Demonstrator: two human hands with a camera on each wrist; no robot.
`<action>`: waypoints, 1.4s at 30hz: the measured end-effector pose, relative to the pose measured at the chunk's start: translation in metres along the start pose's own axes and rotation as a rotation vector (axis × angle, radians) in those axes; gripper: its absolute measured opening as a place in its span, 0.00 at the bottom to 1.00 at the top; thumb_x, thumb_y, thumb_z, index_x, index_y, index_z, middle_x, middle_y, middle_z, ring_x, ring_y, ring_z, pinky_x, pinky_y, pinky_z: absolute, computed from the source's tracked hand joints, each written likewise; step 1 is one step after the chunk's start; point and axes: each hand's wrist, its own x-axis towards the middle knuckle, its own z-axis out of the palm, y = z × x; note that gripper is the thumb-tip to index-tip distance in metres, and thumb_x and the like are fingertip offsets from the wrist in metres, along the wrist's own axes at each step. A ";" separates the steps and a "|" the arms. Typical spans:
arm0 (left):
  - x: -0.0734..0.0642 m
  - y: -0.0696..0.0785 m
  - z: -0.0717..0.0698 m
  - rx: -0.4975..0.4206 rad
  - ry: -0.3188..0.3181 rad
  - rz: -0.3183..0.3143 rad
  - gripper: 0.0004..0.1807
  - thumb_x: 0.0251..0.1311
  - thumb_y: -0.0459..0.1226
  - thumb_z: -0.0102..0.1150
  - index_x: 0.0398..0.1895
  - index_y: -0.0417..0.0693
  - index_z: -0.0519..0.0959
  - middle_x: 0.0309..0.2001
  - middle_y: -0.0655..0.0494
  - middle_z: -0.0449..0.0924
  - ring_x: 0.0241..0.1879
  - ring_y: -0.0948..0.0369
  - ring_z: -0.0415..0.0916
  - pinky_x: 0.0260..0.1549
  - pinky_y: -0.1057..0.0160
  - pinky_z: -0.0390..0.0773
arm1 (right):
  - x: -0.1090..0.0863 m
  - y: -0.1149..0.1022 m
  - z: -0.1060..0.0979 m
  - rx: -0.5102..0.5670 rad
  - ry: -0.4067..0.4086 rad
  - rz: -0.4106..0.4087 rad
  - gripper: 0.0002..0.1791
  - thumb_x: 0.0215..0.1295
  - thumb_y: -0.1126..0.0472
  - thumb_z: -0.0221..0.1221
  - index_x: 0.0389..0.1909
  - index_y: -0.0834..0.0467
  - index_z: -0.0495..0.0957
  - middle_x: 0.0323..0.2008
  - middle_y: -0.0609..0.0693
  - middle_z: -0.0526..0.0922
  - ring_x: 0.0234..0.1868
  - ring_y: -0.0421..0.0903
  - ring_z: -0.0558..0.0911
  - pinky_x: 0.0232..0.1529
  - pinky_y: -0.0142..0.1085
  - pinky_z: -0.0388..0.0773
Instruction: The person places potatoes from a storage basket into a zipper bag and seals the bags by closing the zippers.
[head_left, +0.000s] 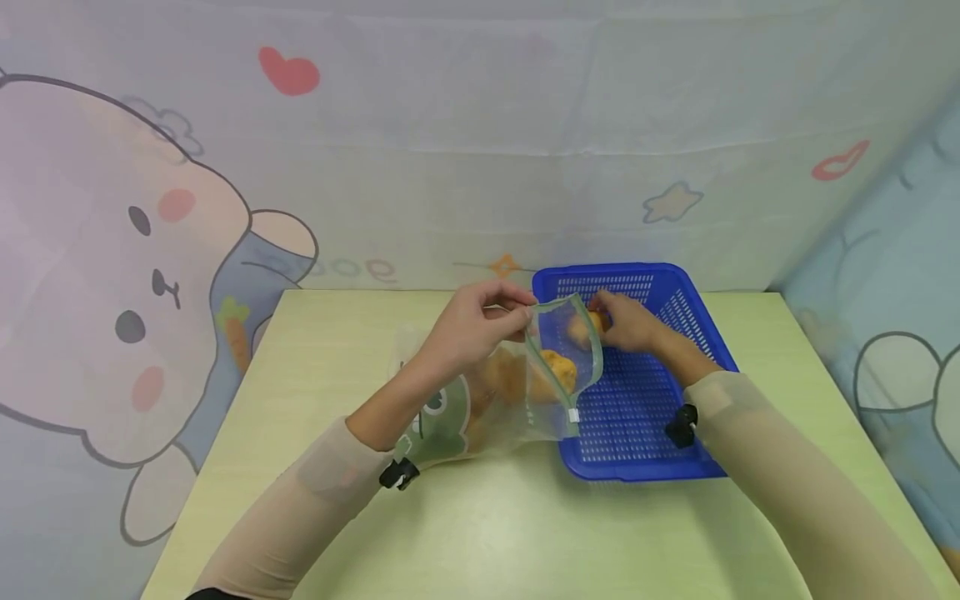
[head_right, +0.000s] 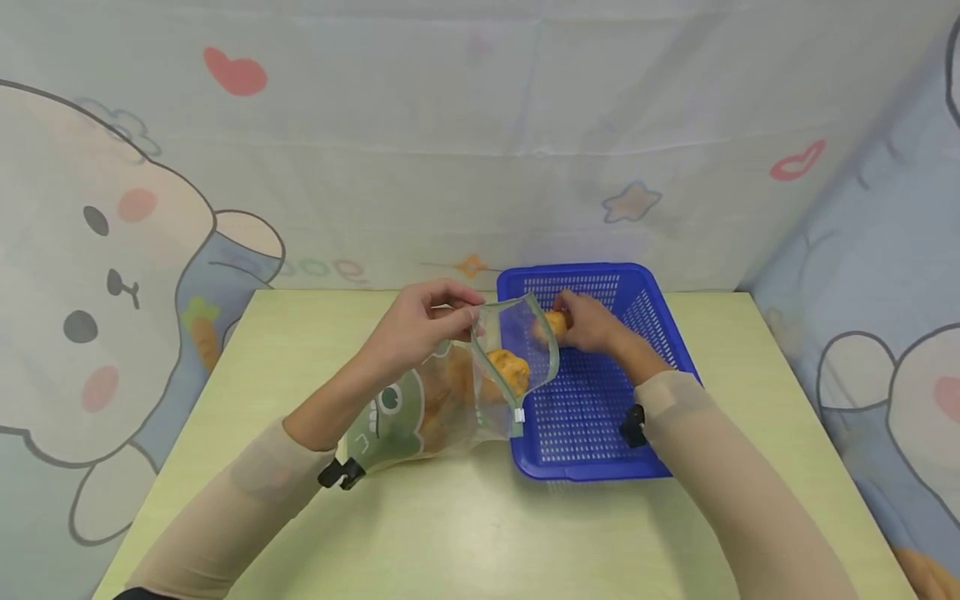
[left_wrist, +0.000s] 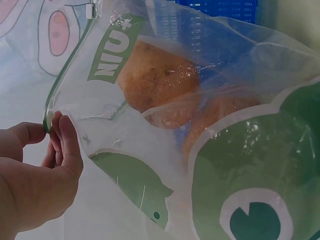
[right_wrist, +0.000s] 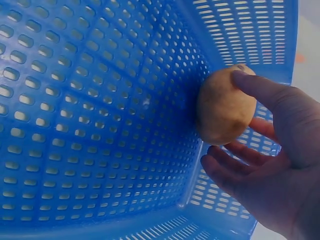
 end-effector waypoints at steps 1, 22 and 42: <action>0.000 0.000 0.000 -0.001 -0.001 0.000 0.09 0.74 0.33 0.61 0.52 0.39 0.84 0.47 0.48 0.87 0.41 0.56 0.88 0.48 0.57 0.88 | 0.000 0.000 0.000 -0.001 0.001 0.009 0.31 0.62 0.60 0.74 0.60 0.69 0.74 0.53 0.70 0.82 0.52 0.66 0.81 0.53 0.60 0.80; -0.004 -0.001 0.000 -0.018 -0.003 0.006 0.09 0.74 0.33 0.61 0.52 0.40 0.84 0.46 0.47 0.86 0.42 0.54 0.89 0.51 0.53 0.88 | -0.063 -0.048 -0.071 0.268 0.167 -0.037 0.32 0.67 0.52 0.74 0.64 0.62 0.73 0.60 0.59 0.79 0.59 0.59 0.81 0.59 0.54 0.84; -0.003 -0.002 0.002 -0.069 0.012 0.049 0.09 0.73 0.32 0.61 0.51 0.38 0.84 0.46 0.46 0.85 0.42 0.54 0.89 0.48 0.56 0.89 | -0.088 -0.114 -0.032 0.236 0.208 -0.221 0.31 0.64 0.52 0.76 0.61 0.60 0.74 0.56 0.55 0.82 0.56 0.54 0.84 0.56 0.53 0.86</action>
